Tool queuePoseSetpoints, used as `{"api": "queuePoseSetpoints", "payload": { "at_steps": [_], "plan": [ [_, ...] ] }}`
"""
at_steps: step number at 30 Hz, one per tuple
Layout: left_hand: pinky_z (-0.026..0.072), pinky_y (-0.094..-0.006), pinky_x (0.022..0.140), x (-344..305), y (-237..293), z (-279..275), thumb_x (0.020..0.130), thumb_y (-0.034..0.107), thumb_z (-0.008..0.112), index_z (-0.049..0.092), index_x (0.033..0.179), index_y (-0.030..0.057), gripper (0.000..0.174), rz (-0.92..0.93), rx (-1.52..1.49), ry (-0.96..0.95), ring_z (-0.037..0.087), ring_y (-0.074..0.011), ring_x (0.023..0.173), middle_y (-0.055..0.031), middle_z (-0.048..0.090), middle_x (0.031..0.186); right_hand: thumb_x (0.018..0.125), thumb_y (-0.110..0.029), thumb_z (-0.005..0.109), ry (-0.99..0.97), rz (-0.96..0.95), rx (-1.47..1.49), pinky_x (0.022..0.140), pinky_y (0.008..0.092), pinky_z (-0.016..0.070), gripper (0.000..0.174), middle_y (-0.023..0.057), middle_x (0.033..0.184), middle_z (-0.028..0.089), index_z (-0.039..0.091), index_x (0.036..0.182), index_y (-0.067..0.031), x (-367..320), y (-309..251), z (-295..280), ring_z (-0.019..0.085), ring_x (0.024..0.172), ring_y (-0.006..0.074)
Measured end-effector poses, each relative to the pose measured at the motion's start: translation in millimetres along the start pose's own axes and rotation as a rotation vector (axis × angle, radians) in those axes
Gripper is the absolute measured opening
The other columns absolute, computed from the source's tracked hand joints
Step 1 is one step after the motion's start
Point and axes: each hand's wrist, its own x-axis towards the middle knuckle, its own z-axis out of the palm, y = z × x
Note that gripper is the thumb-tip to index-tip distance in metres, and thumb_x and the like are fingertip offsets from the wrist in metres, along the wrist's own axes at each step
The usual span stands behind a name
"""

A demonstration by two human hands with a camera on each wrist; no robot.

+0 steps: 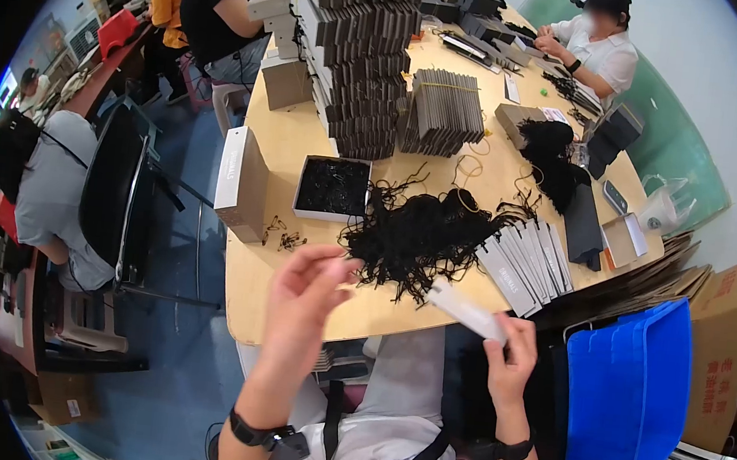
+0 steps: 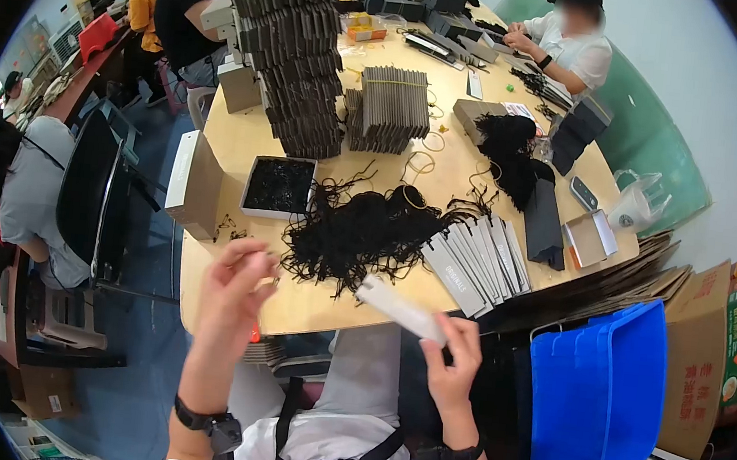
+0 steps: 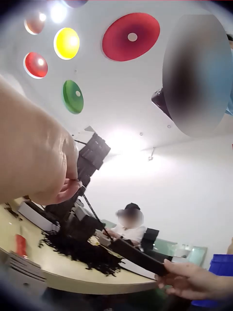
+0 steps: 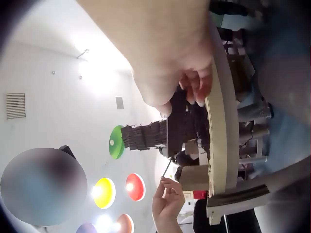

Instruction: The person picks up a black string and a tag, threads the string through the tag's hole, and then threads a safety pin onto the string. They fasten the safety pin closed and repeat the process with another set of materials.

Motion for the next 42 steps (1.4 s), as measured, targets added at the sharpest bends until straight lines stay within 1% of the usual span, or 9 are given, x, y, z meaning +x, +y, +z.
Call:
{"api": "queuePoseSetpoints", "payload": {
  "at_steps": [2,6,10,13,16,23,33,39,42],
  "plan": [
    [0.0471,-0.0274,0.085,7.3,-1.9,20.6,0.090,0.012,0.060,0.055,0.114,0.0025,0.026,0.001,0.012,-0.090,0.059,-0.0167,0.102,-0.0115,0.061,0.113,0.075,0.000,0.068,0.229,-0.018,-0.236,0.083,0.0375,0.0435,0.036,0.0155,0.102,0.056,0.061,0.110,0.0038,7.3,11.9,3.8,0.054,0.091,0.0293],
    [0.0458,-0.0279,0.084,9.9,-9.0,5.5,0.091,0.011,0.057,0.055,0.115,0.0022,0.025,0.163,0.214,-0.045,0.059,-0.0163,0.103,-0.0100,0.061,0.115,0.078,-0.007,0.067,0.261,-0.098,-0.785,0.093,0.0432,0.0345,0.038,0.0127,0.112,0.054,0.058,0.115,-0.0018,22.3,35.9,6.0,0.046,0.108,0.0318],
    [0.0452,-0.0244,0.078,7.9,-19.1,-48.9,0.089,0.008,0.058,0.057,0.107,0.0003,0.019,0.343,0.488,0.158,0.057,-0.0122,0.094,-0.0067,0.061,0.107,0.078,-0.008,0.067,0.309,-0.114,-0.812,0.093,0.0437,0.0334,0.032,0.0111,0.115,0.053,0.061,0.110,-0.0046,31.4,22.8,15.5,0.046,0.109,0.0310],
    [0.0430,-0.0244,0.077,-0.3,-22.6,-74.4,0.089,0.006,0.055,0.058,0.102,-0.0004,0.015,0.355,0.595,0.268,0.056,-0.0099,0.089,-0.0037,0.060,0.097,0.075,-0.010,0.069,0.114,-0.199,-0.605,0.088,0.0405,0.0362,0.021,0.0091,0.108,0.054,0.066,0.096,-0.0075,44.2,13.9,24.2,0.048,0.102,0.0288],
    [0.0433,-0.0245,0.076,-9.7,-26.5,-86.0,0.089,0.005,0.055,0.058,0.101,-0.0009,0.013,0.281,0.599,0.299,0.056,-0.0096,0.090,-0.0037,0.060,0.096,0.075,-0.013,0.070,0.012,-0.070,-0.624,0.084,0.0405,0.0374,0.023,0.0079,0.101,0.053,0.066,0.097,-0.0070,57.6,9.5,39.2,0.049,0.096,0.0273],
    [0.0435,-0.0227,0.076,-15.1,-40.1,-94.9,0.089,0.003,0.055,0.058,0.102,-0.0021,0.013,0.370,0.609,0.275,0.056,-0.0109,0.087,-0.0056,0.059,0.098,0.075,0.001,0.062,0.088,-0.204,-0.629,0.072,0.0366,0.0444,0.019,0.0107,0.089,0.054,0.065,0.094,-0.0016,69.8,21.7,41.7,0.053,0.081,0.0271],
    [0.0419,-0.0215,0.078,-16.5,-43.8,-97.3,0.090,-0.001,0.053,0.058,0.099,-0.0021,0.011,0.416,0.690,0.316,0.054,-0.0097,0.087,-0.0041,0.057,0.096,0.074,0.002,0.062,-0.038,-0.249,-0.611,0.075,0.0371,0.0447,0.018,0.0121,0.094,0.053,0.063,0.093,0.0027,72.8,24.6,39.6,0.052,0.085,0.0295],
    [0.0411,-0.0200,0.076,-15.4,-46.8,-94.7,0.088,-0.004,0.053,0.059,0.096,-0.0024,0.010,0.471,0.725,0.322,0.053,-0.0089,0.085,-0.0034,0.056,0.093,0.076,-0.001,0.063,-0.061,-0.131,-0.601,0.078,0.0409,0.0404,0.012,0.0128,0.091,0.051,0.057,0.086,-0.0001,81.0,23.3,43.4,0.050,0.088,0.0317],
    [0.0450,-0.0243,0.072,-14.7,-46.9,-95.2,0.085,-0.005,0.055,0.060,0.093,-0.0025,0.009,0.515,0.734,0.360,0.057,-0.0152,0.080,-0.0085,0.058,0.089,0.076,-0.001,0.063,-0.166,-0.153,-0.643,0.075,0.0415,0.0398,0.011,0.0132,0.088,0.050,0.054,0.082,-0.0009,82.3,11.6,46.0,0.050,0.087,0.0322]
  ]
}}
